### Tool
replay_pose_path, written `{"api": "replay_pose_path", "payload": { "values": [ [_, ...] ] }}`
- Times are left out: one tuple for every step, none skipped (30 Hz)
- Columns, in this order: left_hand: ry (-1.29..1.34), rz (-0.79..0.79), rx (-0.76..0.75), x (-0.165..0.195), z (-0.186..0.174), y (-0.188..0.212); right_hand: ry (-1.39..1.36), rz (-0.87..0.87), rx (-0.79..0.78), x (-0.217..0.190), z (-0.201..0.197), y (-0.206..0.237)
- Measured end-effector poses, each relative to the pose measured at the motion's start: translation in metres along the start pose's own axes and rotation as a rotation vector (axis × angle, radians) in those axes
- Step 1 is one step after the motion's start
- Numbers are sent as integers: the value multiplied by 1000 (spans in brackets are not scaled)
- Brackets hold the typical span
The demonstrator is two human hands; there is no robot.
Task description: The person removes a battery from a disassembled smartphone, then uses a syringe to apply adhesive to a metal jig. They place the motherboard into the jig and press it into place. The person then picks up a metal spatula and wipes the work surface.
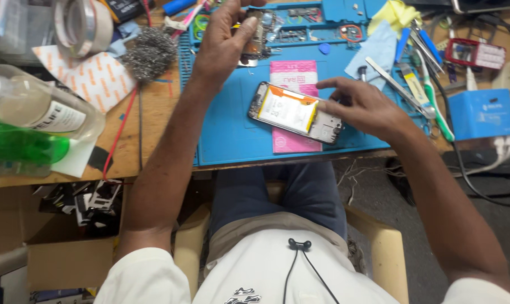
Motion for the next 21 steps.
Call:
{"api": "replay_pose_path", "payload": {
  "values": [
    [7, -6, 3, -1, -1, 2, 16, 24, 6, 0, 2, -5],
    [11, -12, 5, -2, -2, 3, 30, 46, 12, 1, 6, -10],
    [-2, -18, 6, -4, -3, 4, 46, 76, -4, 5, 10, -13],
    [-14, -25, 8, -5, -4, 5, 62, 106, -20, 9, 16, -16],
    [-28, -30, 12, -7, -4, 5, 79, 135, -38, 15, 19, -18],
    [-21, -62, 18, -10, -4, 6, -27, 112, -92, 13, 27, -20],
    [-15, -94, 26, -14, -6, 6, -132, 88, -147, 9, 35, -20],
    [-10, -125, 36, -18, -8, 6, -237, 59, -201, 4, 40, -18],
    [-1, -87, 37, -15, -8, 4, -261, 74, -193, 3, 38, -19],
    [4, -48, 42, -12, -9, 3, -286, 85, -188, 0, 34, -17],
    [6, -7, 49, -9, -11, 0, -311, 92, -184, -6, 29, -15],
    [29, -13, 63, -9, -14, -3, -319, 100, -140, -13, 17, -13],
    [54, -24, 80, -11, -15, -3, -327, 112, -100, -21, 4, -8],
    [81, -38, 96, -12, -17, -3, -158, 52, -16, -34, -11, -5],
    [83, -42, 112, -13, -19, -2, 11, -6, 71, -48, -30, -1],
    [87, -40, 121, -12, -20, -2, 178, -65, 167, -62, -47, 4],
    [92, -38, 124, -11, -21, -3, 327, -158, 213, -80, -54, 10],
    [81, -47, 129, -11, -22, -3, 474, -246, 258, -96, -57, 16],
    [71, -57, 134, -10, -22, -2, 622, -333, 300, -110, -52, 21],
    [62, -66, 139, -10, -23, -2, 767, -338, 278, -113, -39, 21],
    [88, -44, 142, -5, -24, -2, 912, -340, 256, -115, -24, 20]
  ]
}}
Point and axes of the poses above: each hand's wrist, its own y-axis away from the middle knuckle, its own z-axis out of the palm, x = y × z, the point moved 10 cm from there along -y, towards the middle knuckle, and after that the axes turned 12 degrees about x, right-handed, at the moved point
